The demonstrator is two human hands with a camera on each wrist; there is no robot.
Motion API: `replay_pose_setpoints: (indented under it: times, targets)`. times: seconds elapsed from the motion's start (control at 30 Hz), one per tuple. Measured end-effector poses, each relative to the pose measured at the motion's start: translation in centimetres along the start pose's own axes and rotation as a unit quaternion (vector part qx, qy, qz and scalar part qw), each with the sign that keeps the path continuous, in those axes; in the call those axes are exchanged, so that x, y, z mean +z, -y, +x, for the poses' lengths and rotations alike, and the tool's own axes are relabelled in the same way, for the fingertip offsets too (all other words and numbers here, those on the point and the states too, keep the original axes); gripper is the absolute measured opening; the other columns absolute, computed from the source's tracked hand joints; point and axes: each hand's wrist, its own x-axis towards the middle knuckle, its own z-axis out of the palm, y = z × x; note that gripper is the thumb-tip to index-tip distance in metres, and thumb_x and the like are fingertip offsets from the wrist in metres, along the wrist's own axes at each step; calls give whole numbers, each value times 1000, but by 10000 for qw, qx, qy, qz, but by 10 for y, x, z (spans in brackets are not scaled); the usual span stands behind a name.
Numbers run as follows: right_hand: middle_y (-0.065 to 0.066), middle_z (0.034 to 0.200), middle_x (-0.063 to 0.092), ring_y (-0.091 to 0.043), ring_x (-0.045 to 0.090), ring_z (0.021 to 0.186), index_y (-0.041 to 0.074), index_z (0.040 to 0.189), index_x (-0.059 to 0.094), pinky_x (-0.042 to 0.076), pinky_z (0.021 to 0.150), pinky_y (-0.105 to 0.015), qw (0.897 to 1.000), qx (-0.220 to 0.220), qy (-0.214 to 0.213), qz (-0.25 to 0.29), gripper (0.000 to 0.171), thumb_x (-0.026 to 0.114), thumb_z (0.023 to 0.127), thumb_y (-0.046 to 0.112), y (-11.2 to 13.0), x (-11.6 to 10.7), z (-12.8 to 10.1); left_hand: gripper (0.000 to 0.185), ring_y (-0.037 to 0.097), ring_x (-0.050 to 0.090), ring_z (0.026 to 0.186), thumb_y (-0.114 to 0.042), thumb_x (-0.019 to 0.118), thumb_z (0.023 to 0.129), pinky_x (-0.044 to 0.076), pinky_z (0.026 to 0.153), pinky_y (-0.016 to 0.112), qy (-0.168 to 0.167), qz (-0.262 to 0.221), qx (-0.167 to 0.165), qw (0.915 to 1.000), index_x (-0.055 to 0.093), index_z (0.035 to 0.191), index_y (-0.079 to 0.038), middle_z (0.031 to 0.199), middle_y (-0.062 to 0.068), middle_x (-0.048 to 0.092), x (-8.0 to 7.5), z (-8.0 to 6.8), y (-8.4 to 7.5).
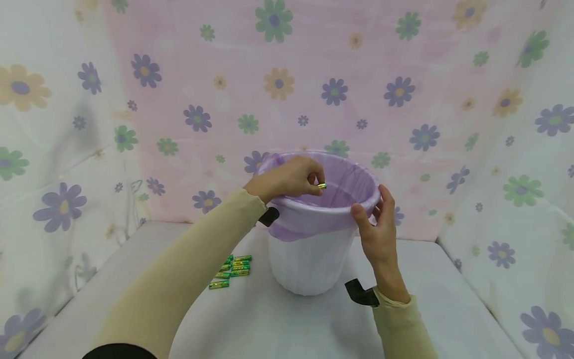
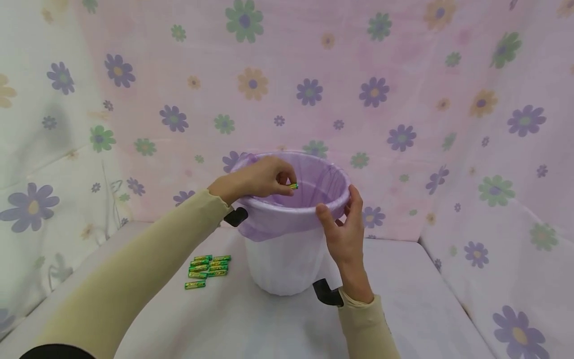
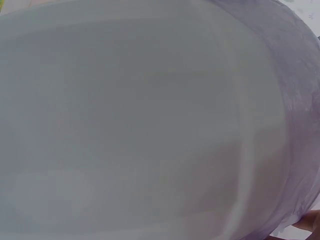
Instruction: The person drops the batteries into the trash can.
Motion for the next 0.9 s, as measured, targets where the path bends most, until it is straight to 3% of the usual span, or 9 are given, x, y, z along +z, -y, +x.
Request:
replay_pose_setpoints:
  times: [0.57, 0.9]
  targets:
    - [-6, 148, 32, -27, 38, 130, 23, 151, 19, 42, 95, -54, 10000, 11, 55, 74, 76, 62, 90, 37, -2, 5, 0, 22, 17, 52, 82, -22, 74, 85, 43, 75, 28, 13, 130, -156, 9998, 67, 102, -9, 87, 4, 57, -1, -3, 3]
    - [-6, 146, 34, -25, 40, 128, 26, 150, 21, 42, 95, -54, 9999, 13, 38, 110, 72, 61, 90, 36, 0, 2, 2, 20, 16, 52, 77, -19, 72, 86, 43, 72, 27, -209, -4, 142, 9997, 67, 102, -8, 81, 3, 57, -8, -9, -1]
